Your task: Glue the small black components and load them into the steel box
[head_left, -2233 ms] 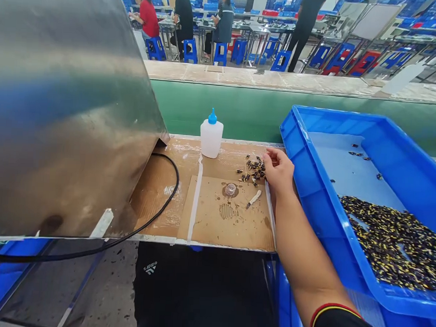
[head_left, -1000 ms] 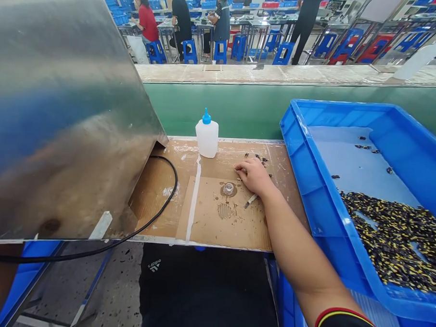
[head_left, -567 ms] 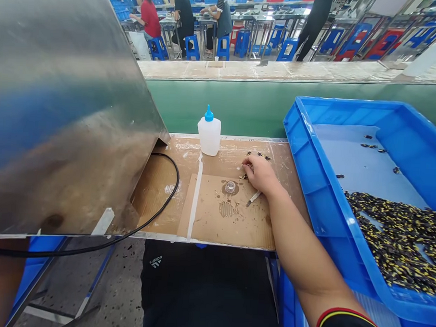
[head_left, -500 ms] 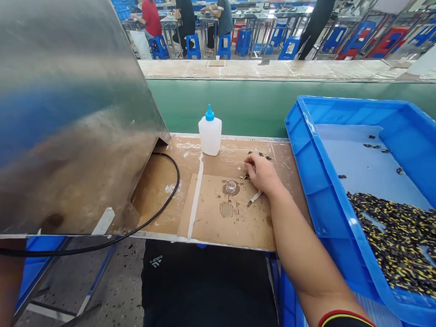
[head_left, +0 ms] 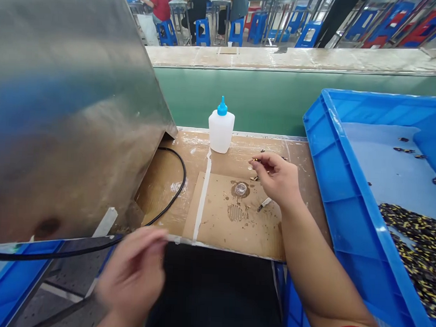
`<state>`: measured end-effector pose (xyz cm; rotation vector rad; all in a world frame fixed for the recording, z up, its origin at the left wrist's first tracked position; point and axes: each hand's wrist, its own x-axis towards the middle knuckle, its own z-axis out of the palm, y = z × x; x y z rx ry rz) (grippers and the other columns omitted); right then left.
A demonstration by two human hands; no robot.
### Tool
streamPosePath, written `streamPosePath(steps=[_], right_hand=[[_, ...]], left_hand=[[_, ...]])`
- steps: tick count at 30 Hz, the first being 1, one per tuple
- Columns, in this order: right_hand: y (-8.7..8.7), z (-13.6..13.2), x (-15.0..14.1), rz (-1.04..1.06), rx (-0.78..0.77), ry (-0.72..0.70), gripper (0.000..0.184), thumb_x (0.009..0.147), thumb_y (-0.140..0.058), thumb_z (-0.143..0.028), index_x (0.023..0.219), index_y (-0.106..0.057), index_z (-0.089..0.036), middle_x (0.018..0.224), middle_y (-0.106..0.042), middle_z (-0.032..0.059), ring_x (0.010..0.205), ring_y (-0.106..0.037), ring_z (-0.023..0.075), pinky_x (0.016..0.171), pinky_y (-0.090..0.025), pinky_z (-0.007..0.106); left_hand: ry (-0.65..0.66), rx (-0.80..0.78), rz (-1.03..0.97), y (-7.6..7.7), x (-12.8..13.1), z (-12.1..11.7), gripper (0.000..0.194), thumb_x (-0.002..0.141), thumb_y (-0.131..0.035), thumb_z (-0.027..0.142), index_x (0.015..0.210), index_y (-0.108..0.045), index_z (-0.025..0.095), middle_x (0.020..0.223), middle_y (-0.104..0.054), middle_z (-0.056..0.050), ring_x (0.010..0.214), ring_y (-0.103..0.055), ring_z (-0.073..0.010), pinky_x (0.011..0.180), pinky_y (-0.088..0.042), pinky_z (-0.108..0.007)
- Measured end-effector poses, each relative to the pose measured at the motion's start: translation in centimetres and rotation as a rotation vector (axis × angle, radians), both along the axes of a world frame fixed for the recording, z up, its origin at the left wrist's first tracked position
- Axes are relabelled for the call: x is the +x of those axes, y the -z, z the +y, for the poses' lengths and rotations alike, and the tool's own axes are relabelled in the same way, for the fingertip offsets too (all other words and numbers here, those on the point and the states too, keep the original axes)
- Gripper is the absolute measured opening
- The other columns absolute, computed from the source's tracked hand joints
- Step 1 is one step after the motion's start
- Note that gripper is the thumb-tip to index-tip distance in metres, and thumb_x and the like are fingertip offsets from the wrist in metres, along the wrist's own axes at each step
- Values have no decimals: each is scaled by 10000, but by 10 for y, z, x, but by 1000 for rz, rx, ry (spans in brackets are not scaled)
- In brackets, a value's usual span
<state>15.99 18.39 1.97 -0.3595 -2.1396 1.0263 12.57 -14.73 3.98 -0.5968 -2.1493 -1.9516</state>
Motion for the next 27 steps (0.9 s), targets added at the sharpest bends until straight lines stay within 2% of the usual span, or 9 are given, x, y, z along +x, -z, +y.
streamPosePath(steps=[2, 3, 5, 7, 10, 15, 21, 24, 27], right_hand=[[-3, -8, 1, -11, -85, -103, 134, 1046, -673, -342, 1072, -737, -228, 903, -768, 33, 742, -703, 181, 701, -568, 340], [-3, -11, 2, -12, -130, -159, 131, 1066, -639, -336, 1094, -708, -228, 911, -751, 30, 737, -689, 173, 680, -552, 327], [-5, -15, 4, 2, -197, -236, 144, 1107, -549, -324, 1109, -662, -235, 896, -695, 17, 717, -635, 158, 653, -514, 311], [-8, -17, 7, 14, -222, -260, 192, 1122, -478, -303, 1076, -654, -242, 850, -630, 2, 703, -572, 154, 651, -474, 309], [-15, -19, 10, 14, -227, -256, 179, 1087, -529, -295, 1010, -682, -243, 827, -617, -1, 698, -539, 157, 651, -441, 313], [-23, -26, 9, -13, -160, -252, 161, 1041, -698, -354, 938, -740, -238, 671, -573, -39, 558, -441, 126, 557, -366, 298], [-17, -31, 5, 19, 29, -171, 97, 1041, -720, -319, 988, -772, -258, 688, -614, -27, 598, -528, 144, 609, -434, 307], [-17, -31, 6, 9, 76, -154, 100, 1048, -705, -296, 975, -765, -262, 694, -616, -25, 606, -540, 148, 620, -447, 308], [-18, -30, 6, 7, 98, -177, 98, 1036, -708, -258, 945, -744, -253, 685, -590, -33, 610, -538, 141, 628, -444, 302]], left_hand=[[175, 21, -205, 9, -4, 31, 150, 883, -896, 280, 1010, -835, 229, 878, -822, -42, 746, -782, -186, 719, -684, -304], [285, 41, -359, 12, -10, 50, 201, 876, -905, 312, 1033, -836, 206, 872, -830, -61, 737, -797, -195, 709, -689, -303], [424, 125, -562, 15, -24, 89, 307, 851, -929, 370, 1054, -820, 168, 866, -836, -81, 739, -810, -194, 718, -689, -287], [504, 201, -638, 12, -40, 122, 358, 829, -950, 386, 1059, -799, 157, 863, -835, -77, 749, -811, -181, 730, -681, -268], [562, 241, -598, 7, -59, 150, 357, 813, -967, 359, 1050, -782, 166, 878, -836, -59, 762, -811, -167, 757, -675, -258], [605, 265, -509, 15, -73, 162, 295, 809, -970, 354, 935, -772, 175, 870, -835, -50, 762, -801, -148, 764, -664, -238], [594, 228, -558, 33, -76, 158, 298, 822, -957, 412, 969, -832, 185, 912, -850, -77, 793, -818, -186, 813, -696, -301], [672, 248, -599, 33, -77, 153, 307, 845, -935, 450, 1003, -864, 196, 958, -860, -98, 851, -831, -216, 861, -711, -348], [716, 278, -660, 30, -79, 151, 280, 811, -965, 434, 933, -875, 198, 906, -858, -97, 809, -826, -201, 827, -709, -320]])
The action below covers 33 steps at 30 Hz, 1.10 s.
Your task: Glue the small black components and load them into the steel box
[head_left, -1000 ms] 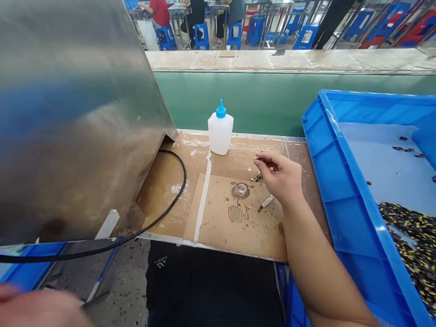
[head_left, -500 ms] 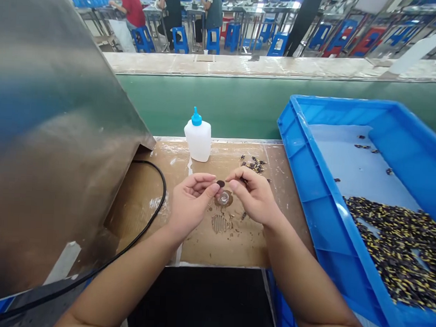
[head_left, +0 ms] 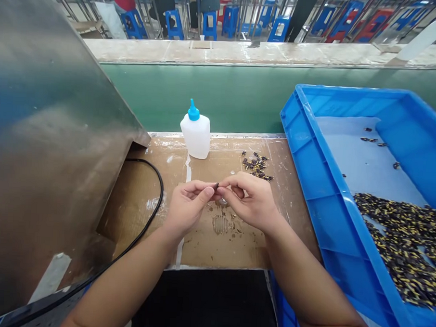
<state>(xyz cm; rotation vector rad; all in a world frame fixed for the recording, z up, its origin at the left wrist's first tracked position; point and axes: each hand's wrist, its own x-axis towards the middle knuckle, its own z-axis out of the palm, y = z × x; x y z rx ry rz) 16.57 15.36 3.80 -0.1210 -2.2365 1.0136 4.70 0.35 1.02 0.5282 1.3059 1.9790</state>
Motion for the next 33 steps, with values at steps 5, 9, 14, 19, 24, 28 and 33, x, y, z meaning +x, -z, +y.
streamPosePath(steps=[5, 9, 14, 19, 24, 28, 33], right_hand=[[1, -1, -1, -26, -41, 25, 88, 1019, -727, -298, 945, -749, -255, 656, -524, -47, 586, -500, 137, 604, -423, 302], [1, -2, -1, -60, -158, 27, 94, 1019, -735, -343, 1007, -787, -265, 622, -491, -58, 567, -477, 139, 592, -423, 309], [-2, 0, 2, -171, -287, -50, 156, 1028, -714, -365, 953, -788, -250, 617, -563, -40, 556, -472, 137, 574, -416, 304], [-3, -1, 0, -262, -525, -82, 216, 1000, -729, -420, 908, -759, -226, 682, -654, -9, 530, -467, 125, 515, -370, 283], [-4, -1, -4, -314, -756, -144, 318, 935, -779, -506, 861, -729, -201, 715, -661, 15, 571, -505, 132, 504, -357, 265], [1, -2, -6, -324, -845, -217, 368, 946, -786, -542, 853, -708, -195, 667, -564, -30, 544, -384, 98, 494, -278, 250], [8, -2, -5, -335, -913, -276, 415, 957, -798, -587, 866, -693, -197, 615, -471, -62, 535, -317, 95, 487, -227, 252]], left_hand=[[3, -20, -85, -4, 0, 2, 296, 733, -1021, 387, 878, -862, 183, 836, -845, -84, 750, -802, -168, 790, -693, -283], [32, 3, -145, -6, 1, 3, 311, 716, -1032, 372, 869, -840, 181, 869, -846, -71, 785, -805, -163, 797, -687, -275], [60, 14, -168, -7, 3, 4, 330, 740, -1019, 393, 865, -802, 177, 831, -828, -51, 739, -789, -154, 771, -687, -281], [-14, 9, -37, 1, 5, 4, 303, 800, -978, 424, 897, -822, 182, 829, -830, -63, 744, -779, -143, 743, -651, -237], [-103, -45, 172, 5, 6, 0, 205, 825, -960, 340, 947, -855, 213, 903, -835, -61, 797, -763, -150, 766, -637, -253], [-107, 31, 288, 2, 4, -2, 112, 867, -917, 315, 878, -850, 225, 1067, -831, -90, 987, -781, -204, 880, -646, -314], [-83, 70, 253, 2, 3, -4, 58, 870, -910, 250, 868, -853, 240, 1168, -852, -92, 1087, -812, -228, 979, -662, -358]])
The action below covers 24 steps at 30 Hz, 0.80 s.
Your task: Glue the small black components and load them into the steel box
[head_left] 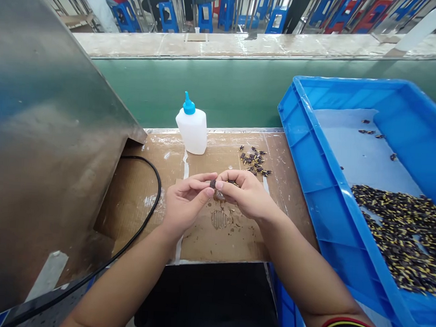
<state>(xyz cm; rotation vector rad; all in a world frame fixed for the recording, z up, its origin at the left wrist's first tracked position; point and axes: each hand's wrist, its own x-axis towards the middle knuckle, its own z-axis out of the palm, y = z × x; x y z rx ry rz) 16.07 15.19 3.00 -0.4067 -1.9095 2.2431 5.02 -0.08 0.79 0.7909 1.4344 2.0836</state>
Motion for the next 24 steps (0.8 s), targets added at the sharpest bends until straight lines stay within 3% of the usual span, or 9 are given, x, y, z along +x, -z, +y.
streamPosePath(steps=[6, 15, 20, 22, 24], right_hand=[[-1, 3, 3, -48, 51, -15, 413, 965, -790, -585, 899, -694, -189, 691, -546, -28, 568, -372, 99, 499, -247, 249], [-8, 4, 2, -56, 110, 0, 407, 890, -862, -556, 882, -747, -165, 639, -555, -35, 550, -366, 89, 495, -251, 240], [-10, 4, 3, -14, 199, -5, 317, 951, -794, -492, 955, -773, -176, 733, -620, -4, 620, -465, 120, 544, -340, 263], [-11, 6, 7, 52, 218, -16, 250, 1017, -673, -407, 1040, -789, -187, 760, -609, -1, 659, -491, 136, 591, -395, 283], [-12, 9, 11, 111, 232, -48, 304, 1049, -540, -308, 1187, -788, -200, 777, -582, -5, 693, -503, 146, 650, -442, 303]], left_hand=[[-8, 21, 153, -3, -2, -2, 59, 881, -890, 199, 871, -866, 252, 1127, -866, -83, 1012, -840, -216, 896, -683, -313], [-57, 67, 416, -9, -5, -3, 180, 856, -874, 94, 913, -879, 265, 1072, -868, -64, 957, -831, -188, 873, -676, -296], [-73, 51, 315, -8, -5, -4, 156, 848, -888, 108, 871, -879, 262, 1021, -863, -52, 931, -825, -172, 854, -666, -271], [-83, 39, 208, -7, -6, -5, 128, 858, -893, 138, 848, -875, 265, 1026, -862, -48, 940, -825, -170, 874, -662, -277], [-96, 48, 109, -5, -8, -5, 109, 866, -898, 167, 830, -871, 266, 1036, -862, -44, 953, -823, -166, 904, -653, -283]])
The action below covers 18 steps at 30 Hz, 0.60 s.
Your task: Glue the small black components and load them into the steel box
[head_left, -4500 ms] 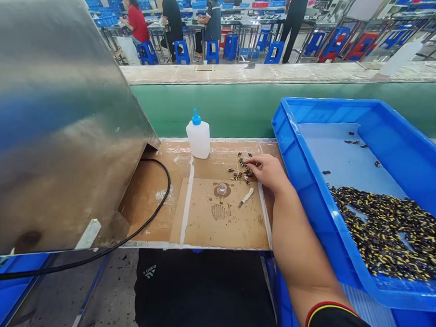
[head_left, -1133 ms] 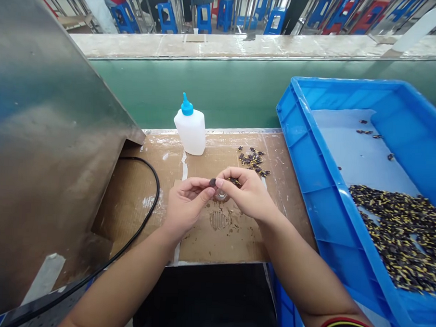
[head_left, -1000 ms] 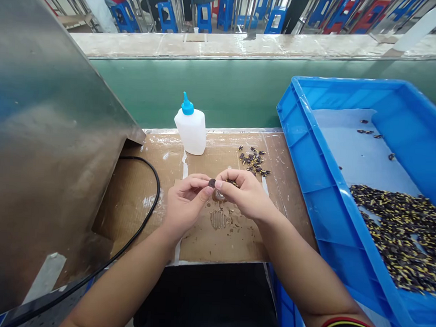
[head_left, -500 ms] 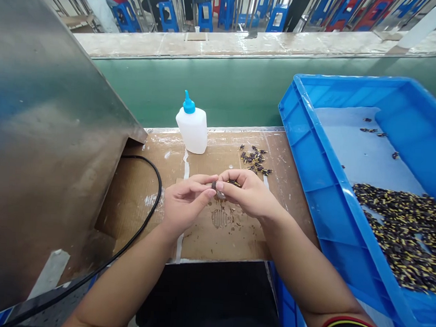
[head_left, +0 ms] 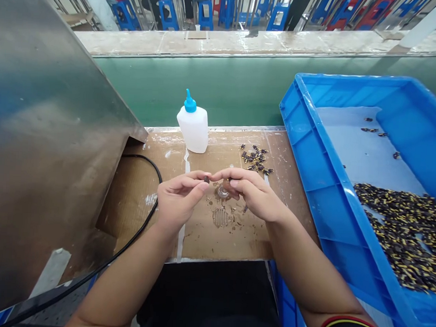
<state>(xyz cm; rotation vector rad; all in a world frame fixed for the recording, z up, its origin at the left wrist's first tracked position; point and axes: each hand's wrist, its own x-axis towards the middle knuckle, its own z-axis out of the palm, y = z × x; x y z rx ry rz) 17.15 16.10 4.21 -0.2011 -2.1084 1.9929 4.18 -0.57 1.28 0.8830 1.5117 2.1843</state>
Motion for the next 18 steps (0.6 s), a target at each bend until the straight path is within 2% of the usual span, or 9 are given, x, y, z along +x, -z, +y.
streamPosePath(steps=[2, 4, 6, 9, 11, 14, 18], right_hand=[[-1, 3, 4, 23, 15, -42, 395, 1073, -473, -258, 1385, -711, -214, 847, -615, 4, 752, -548, 153, 718, -490, 318], [-2, 7, 7, 30, 10, -54, 430, 1117, -475, -274, 1538, -543, -224, 961, -698, 26, 828, -626, 162, 773, -541, 330], [-1, 10, 8, 38, -17, -30, 385, 1144, -511, -320, 1514, -458, -231, 1074, -760, 61, 889, -701, 173, 778, -579, 333], [2, 17, 8, 44, 5, 68, 226, 1129, -594, -377, 1289, -574, -218, 1231, -778, 118, 925, -767, 192, 726, -596, 321], [4, 21, 8, 44, 86, 167, 219, 1103, -648, -388, 1215, -678, -202, 1187, -799, 110, 851, -766, 185, 693, -587, 322], [6, 26, 9, 61, 246, 314, 227, 1061, -695, -364, 1198, -784, -207, 950, -801, 59, 781, -723, 177, 677, -557, 326], [5, 30, 11, -9, 357, 384, 158, 1005, -686, -299, 1063, -799, -205, 772, -715, 13, 683, -649, 154, 595, -473, 302]], left_hand=[[1, 22, -73, 1, -3, 1, 104, 864, -907, 184, 815, -867, 267, 1029, -861, -38, 961, -817, -156, 919, -640, -276], [11, 42, -126, 0, -5, 2, 107, 855, -918, 191, 800, -864, 265, 1002, -858, -31, 960, -810, -145, 923, -630, -264], [33, 62, -180, -2, -6, 3, 115, 845, -929, 198, 776, -858, 256, 979, -855, -29, 948, -804, -136, 923, -625, -255], [94, 107, -286, -8, -8, 5, 142, 808, -963, 231, 731, -845, 242, 925, -847, -27, 913, -794, -119, 898, -626, -226], [144, 137, -362, -12, -9, 6, 167, 775, -990, 255, 707, -838, 244, 891, -841, -22, 893, -787, -108, 857, -625, -195], [228, 159, -447, -14, -11, 5, 194, 744, -1014, 281, 683, -831, 253, 885, -842, -21, 862, -782, -95, 810, -622, -156], [312, 164, -509, -13, -12, 2, 205, 722, -1029, 301, 689, -833, 252, 880, -844, -22, 825, -785, -82, 774, -621, -116]])
